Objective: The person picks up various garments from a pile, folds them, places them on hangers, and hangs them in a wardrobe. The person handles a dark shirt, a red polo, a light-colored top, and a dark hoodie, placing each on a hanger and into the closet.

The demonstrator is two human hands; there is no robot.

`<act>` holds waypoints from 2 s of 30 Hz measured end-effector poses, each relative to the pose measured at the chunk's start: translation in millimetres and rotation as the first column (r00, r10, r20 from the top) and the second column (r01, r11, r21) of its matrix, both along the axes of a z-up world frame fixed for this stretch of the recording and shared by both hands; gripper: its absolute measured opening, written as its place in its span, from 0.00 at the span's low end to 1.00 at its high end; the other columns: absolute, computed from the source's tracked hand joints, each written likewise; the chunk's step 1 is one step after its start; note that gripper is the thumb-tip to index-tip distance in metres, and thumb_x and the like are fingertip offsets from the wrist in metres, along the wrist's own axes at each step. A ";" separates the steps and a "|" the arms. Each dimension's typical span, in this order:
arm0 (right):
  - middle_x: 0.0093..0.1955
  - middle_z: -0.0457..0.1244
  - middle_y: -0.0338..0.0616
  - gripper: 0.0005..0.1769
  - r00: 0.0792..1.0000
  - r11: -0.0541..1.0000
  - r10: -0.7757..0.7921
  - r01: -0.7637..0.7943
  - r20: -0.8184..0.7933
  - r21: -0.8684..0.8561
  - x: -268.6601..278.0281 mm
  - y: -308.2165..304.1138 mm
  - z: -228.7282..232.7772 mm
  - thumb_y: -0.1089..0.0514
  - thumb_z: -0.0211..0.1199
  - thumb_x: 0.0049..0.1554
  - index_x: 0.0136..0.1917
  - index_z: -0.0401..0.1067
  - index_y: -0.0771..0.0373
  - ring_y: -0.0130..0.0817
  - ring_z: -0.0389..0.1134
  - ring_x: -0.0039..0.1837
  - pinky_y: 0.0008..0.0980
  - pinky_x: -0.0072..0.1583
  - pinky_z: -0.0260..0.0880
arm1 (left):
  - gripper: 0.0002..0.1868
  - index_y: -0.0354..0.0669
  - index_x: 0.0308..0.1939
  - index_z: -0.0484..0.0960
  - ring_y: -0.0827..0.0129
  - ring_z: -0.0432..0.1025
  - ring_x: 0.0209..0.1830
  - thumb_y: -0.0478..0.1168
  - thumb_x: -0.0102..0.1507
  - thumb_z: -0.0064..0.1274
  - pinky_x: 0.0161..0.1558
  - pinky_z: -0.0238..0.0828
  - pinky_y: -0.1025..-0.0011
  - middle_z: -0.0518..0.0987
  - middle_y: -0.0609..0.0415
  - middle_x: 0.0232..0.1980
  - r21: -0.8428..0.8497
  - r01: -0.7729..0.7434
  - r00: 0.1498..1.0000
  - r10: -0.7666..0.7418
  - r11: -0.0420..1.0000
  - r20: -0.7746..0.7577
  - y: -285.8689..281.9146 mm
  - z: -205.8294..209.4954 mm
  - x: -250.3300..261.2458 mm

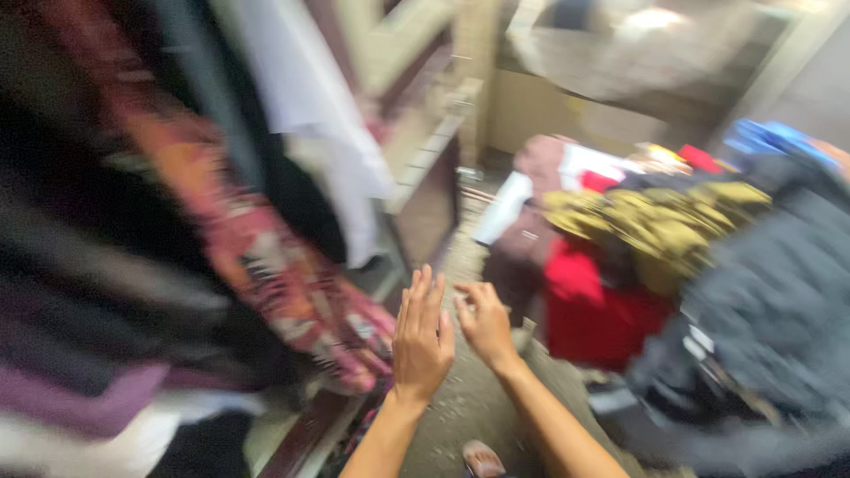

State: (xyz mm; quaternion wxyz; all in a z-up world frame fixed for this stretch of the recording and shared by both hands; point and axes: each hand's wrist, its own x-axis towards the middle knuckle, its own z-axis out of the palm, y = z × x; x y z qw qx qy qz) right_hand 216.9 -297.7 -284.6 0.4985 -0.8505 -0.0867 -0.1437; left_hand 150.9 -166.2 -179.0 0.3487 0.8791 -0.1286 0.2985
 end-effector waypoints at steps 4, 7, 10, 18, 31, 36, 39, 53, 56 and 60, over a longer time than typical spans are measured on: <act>0.52 0.67 0.48 0.14 0.962 0.961 -0.257 0.265 -0.096 0.083 -42.3 -102.0 28.5 0.58 0.60 0.59 0.58 0.78 0.58 0.39 0.72 0.47 0.35 0.51 0.72 | 0.30 0.37 0.72 0.68 0.45 0.57 0.79 0.32 0.65 0.50 0.76 0.51 0.47 0.64 0.39 0.77 0.033 0.233 0.972 -0.234 0.972 0.022 -75.2 1.1 -5.1; 0.51 0.68 0.46 0.14 0.912 0.910 -0.408 0.410 -0.040 0.064 -81.4 -158.1 37.9 0.58 0.60 0.60 0.58 0.78 0.59 0.36 0.72 0.50 0.32 0.54 0.71 | 0.29 0.39 0.72 0.69 0.45 0.58 0.79 0.31 0.65 0.50 0.76 0.52 0.46 0.65 0.40 0.77 0.012 0.338 0.941 -0.338 0.941 0.002 -119.1 -0.1 -16.1; 0.50 0.69 0.45 0.13 0.852 0.854 -0.513 0.518 -0.101 0.035 -108.6 -191.5 39.8 0.58 0.61 0.60 0.57 0.79 0.58 0.34 0.72 0.50 0.32 0.54 0.70 | 0.31 0.38 0.72 0.68 0.44 0.58 0.79 0.31 0.63 0.51 0.76 0.50 0.43 0.65 0.38 0.77 0.027 0.455 0.890 -0.454 0.890 -0.041 -147.3 -2.9 -25.0; 0.50 0.70 0.44 0.12 0.828 0.834 -0.531 0.548 -0.179 0.061 -103.1 -260.5 47.1 0.58 0.61 0.60 0.56 0.79 0.59 0.32 0.72 0.51 0.30 0.55 0.70 | 0.32 0.42 0.72 0.69 0.45 0.59 0.78 0.33 0.62 0.53 0.74 0.51 0.44 0.65 0.40 0.76 0.020 0.537 0.842 -0.535 0.843 -0.069 -224.6 -18.2 6.6; 0.61 0.65 0.54 0.40 0.816 0.507 -0.510 0.540 0.271 -0.672 -46.4 -345.2 82.9 0.43 0.71 0.40 0.63 0.74 0.66 0.50 0.60 0.63 0.50 0.61 0.59 | 0.30 0.42 0.70 0.71 0.46 0.59 0.77 0.33 0.61 0.53 0.73 0.50 0.41 0.66 0.39 0.75 0.005 0.568 0.818 -0.564 0.823 -0.118 -335.0 -29.3 75.8; 0.63 0.66 0.33 0.17 0.772 0.337 -0.573 0.529 0.276 -0.779 -43.9 -336.6 75.9 0.54 0.67 0.48 0.53 0.77 0.53 0.36 0.59 0.70 0.43 0.70 0.58 | 0.30 0.43 0.69 0.72 0.43 0.59 0.77 0.35 0.61 0.54 0.73 0.51 0.40 0.66 0.39 0.74 0.056 0.549 0.834 -0.544 0.834 -0.090 -348.6 -29.5 99.2; 0.58 0.66 0.30 0.17 0.793 0.489 -0.606 0.437 0.066 -0.755 -41.0 -345.1 81.2 0.51 0.67 0.45 0.50 0.79 0.51 0.38 0.59 0.67 0.44 0.66 0.58 | 0.33 0.41 0.70 0.70 0.40 0.57 0.76 0.37 0.59 0.57 0.71 0.50 0.40 0.62 0.35 0.75 0.103 0.448 0.894 -0.445 0.888 -0.056 -351.8 -34.6 130.1; 0.64 0.61 0.57 0.38 0.786 0.707 -0.603 0.607 0.139 -0.363 48.8 -329.6 82.8 0.48 0.72 0.48 0.70 0.68 0.61 0.57 0.62 0.60 0.51 0.59 0.65 | 0.08 0.53 0.40 0.86 0.52 0.78 0.36 0.46 0.59 0.60 0.37 0.74 0.54 0.83 0.50 0.36 0.017 0.870 0.402 -0.688 0.493 -0.605 -314.8 -97.8 191.3; 0.68 0.59 0.63 0.50 0.732 0.555 -0.671 0.600 0.116 -0.576 80.2 -323.4 66.3 0.51 0.73 0.41 0.76 0.64 0.58 0.63 0.62 0.59 0.52 0.54 0.68 | 0.06 0.54 0.40 0.86 0.56 0.80 0.41 0.45 0.60 0.59 0.42 0.77 0.58 0.84 0.52 0.40 0.041 0.778 0.594 -0.713 0.627 -0.372 -301.7 -84.3 213.2; 0.59 0.66 0.44 0.29 0.671 0.522 -0.737 0.486 -0.084 -0.701 95.0 -318.3 52.2 0.60 0.60 0.53 0.69 0.71 0.49 0.53 0.65 0.58 0.50 0.57 0.71 | 0.14 0.51 0.50 0.84 0.54 0.74 0.53 0.45 0.61 0.60 0.53 0.73 0.57 0.80 0.51 0.51 -0.024 0.564 0.783 -0.544 0.825 -0.301 -302.5 -65.4 244.8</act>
